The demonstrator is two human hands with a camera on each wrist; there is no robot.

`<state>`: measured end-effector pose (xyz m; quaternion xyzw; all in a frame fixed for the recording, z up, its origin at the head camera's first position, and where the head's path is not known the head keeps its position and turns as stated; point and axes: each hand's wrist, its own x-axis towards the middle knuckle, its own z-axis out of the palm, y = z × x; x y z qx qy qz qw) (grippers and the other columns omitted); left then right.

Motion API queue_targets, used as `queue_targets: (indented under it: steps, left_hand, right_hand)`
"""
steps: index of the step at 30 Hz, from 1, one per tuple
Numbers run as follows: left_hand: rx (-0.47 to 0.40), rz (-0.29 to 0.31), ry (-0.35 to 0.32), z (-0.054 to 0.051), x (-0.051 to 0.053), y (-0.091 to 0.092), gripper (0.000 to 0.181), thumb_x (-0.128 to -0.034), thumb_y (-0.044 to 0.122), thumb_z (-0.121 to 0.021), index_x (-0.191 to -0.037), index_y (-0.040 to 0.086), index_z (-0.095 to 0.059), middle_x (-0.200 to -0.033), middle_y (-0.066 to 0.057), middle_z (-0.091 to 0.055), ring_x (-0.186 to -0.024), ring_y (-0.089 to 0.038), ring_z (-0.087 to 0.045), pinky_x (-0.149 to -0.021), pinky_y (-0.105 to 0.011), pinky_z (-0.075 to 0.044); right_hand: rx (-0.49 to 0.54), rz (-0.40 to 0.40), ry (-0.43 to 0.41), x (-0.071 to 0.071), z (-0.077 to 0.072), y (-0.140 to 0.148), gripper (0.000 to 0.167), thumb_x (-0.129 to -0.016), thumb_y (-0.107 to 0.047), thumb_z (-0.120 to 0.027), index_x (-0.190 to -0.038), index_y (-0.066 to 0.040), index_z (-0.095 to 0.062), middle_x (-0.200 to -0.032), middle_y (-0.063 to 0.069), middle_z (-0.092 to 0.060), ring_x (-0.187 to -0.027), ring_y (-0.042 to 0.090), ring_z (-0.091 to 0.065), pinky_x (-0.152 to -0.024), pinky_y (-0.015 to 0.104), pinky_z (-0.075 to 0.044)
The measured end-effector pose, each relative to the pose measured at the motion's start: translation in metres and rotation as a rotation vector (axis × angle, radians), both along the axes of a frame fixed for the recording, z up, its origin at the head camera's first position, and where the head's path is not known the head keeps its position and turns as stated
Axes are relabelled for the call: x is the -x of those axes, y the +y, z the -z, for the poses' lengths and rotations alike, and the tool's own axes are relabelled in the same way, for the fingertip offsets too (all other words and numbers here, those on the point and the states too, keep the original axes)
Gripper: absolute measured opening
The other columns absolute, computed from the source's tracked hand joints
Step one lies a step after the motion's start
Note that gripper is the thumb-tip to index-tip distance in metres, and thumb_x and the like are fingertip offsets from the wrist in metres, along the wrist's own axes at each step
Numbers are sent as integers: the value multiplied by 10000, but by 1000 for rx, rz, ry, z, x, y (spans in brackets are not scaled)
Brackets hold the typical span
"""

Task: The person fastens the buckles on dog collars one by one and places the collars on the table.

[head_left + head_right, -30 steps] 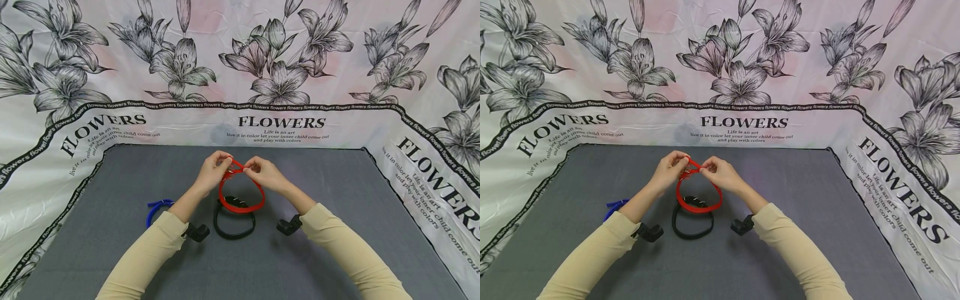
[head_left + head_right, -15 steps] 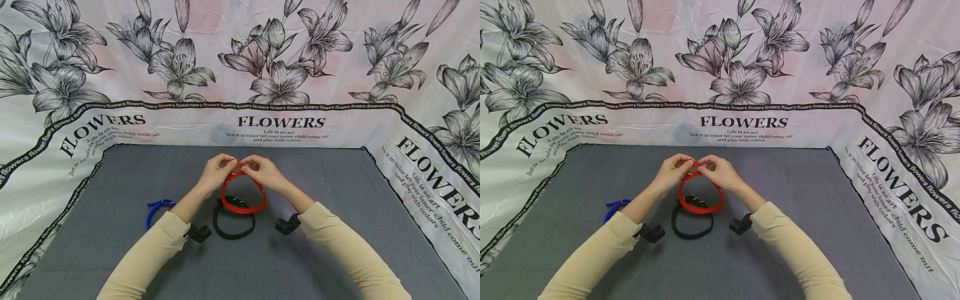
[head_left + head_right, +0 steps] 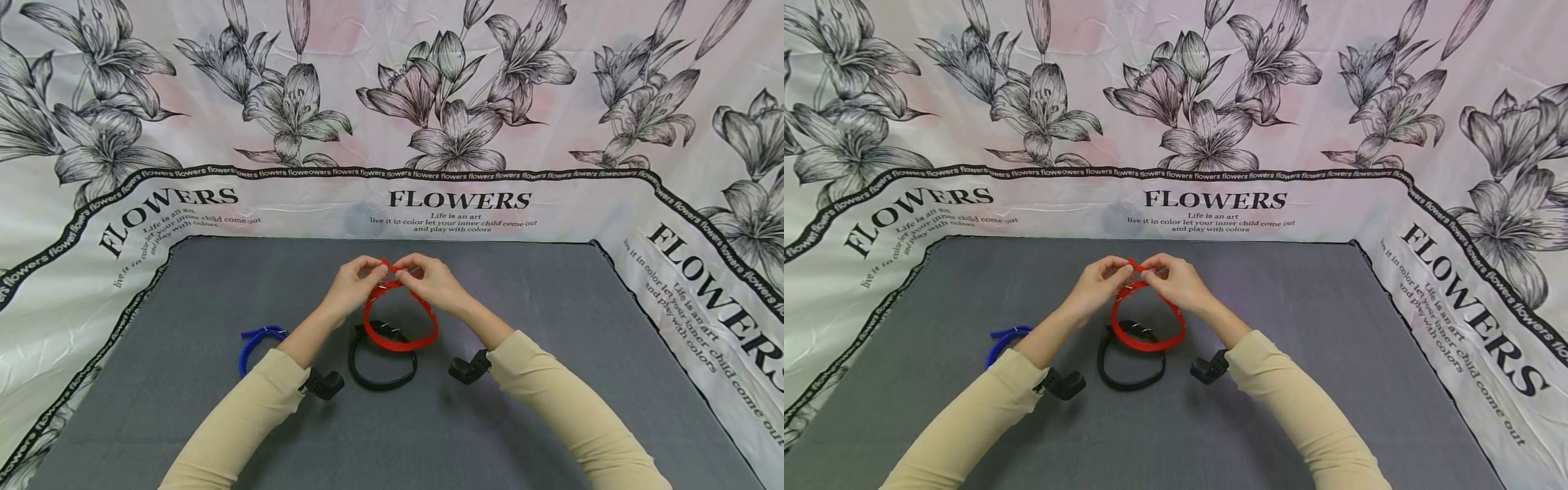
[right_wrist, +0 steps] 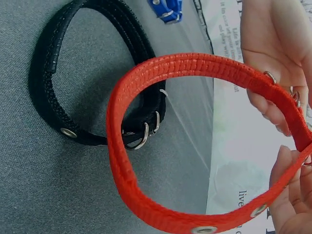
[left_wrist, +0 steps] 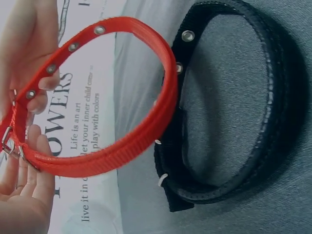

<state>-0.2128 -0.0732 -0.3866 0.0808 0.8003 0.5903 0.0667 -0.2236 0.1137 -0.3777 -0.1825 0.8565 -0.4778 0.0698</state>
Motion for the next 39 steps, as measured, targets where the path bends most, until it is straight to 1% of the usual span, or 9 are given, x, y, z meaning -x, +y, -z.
queue_targets:
  steps: [5,11,14,17,22,27,31,34,39]
  left_hand:
    - [-18,38,-37,5,-2,-4,339,-933,371,-524,-1144,110,-568,-1066,-59,-632,-930,-244,-633,-803,-363,-507]
    - [-4,68,-56,11,-3,-7,288,-892,319,-606,-1115,136,-599,-1018,-39,-658,-963,-198,-606,-824,-355,-486]
    - [-17,53,-45,12,-3,-7,274,-882,298,-624,-1105,139,-615,-1019,-46,-645,-945,-180,-595,-823,-370,-488]
    - [-71,34,-46,13,-3,-6,295,-886,293,-620,-1119,113,-615,-1044,-103,-630,-943,-232,-609,-853,-424,-485]
    - [-113,3,-53,14,-2,-2,339,-887,294,-618,-1145,74,-604,-1032,-119,-617,-917,-282,-610,-854,-467,-488]
    - [-87,-8,-39,15,-2,-1,313,-887,303,-619,-1125,101,-623,-987,-47,-619,-850,-202,-593,-838,-471,-491]
    - [-50,0,-25,15,-2,-1,315,-892,314,-610,-1131,110,-635,-988,-46,-625,-822,-180,-577,-811,-451,-494]
    - [-24,8,-12,15,-2,-1,320,-894,319,-607,-1132,107,-640,-986,-63,-626,-794,-177,-562,-743,-377,-500]
    - [-4,14,19,14,-4,0,306,-902,308,-597,-1127,106,-638,-948,-61,-605,-728,-179,-485,-607,-265,-407]
  right_hand:
    - [33,20,-30,0,1,0,262,-936,-251,-541,-1151,-106,-576,-990,94,-632,-735,288,-638,-619,342,-539]
    - [120,44,-96,0,2,1,247,-944,-209,-523,-1160,-90,-537,-1031,139,-572,-722,236,-619,-624,347,-556]
    - [156,40,-118,0,2,1,255,-947,-194,-520,-1171,-72,-520,-1065,157,-552,-746,227,-608,-684,428,-549]
    - [194,32,-136,0,1,0,280,-948,-189,-519,-1193,-53,-501,-1080,173,-532,-765,221,-591,-720,482,-533]
    - [239,14,-138,0,0,-1,331,-955,-193,-508,-1241,-33,-466,-1106,213,-502,-678,202,-520,-679,444,-547]
    - [274,16,-125,1,2,-2,311,-953,-201,-511,-1209,-28,-475,-1022,177,-511,-590,209,-451,-668,469,-544]
    - [244,9,-95,2,4,-1,243,-943,-192,-530,-1132,-43,-496,-938,131,-528,-636,269,-516,-655,460,-543]
    - [192,-14,-68,2,4,0,187,-938,-192,-541,-1073,-67,-508,-907,121,-549,-706,305,-566,-627,419,-539]
    - [94,-66,-36,3,0,3,123,-930,-197,-543,-999,-101,-508,-871,108,-569,-688,270,-579,-578,349,-501]
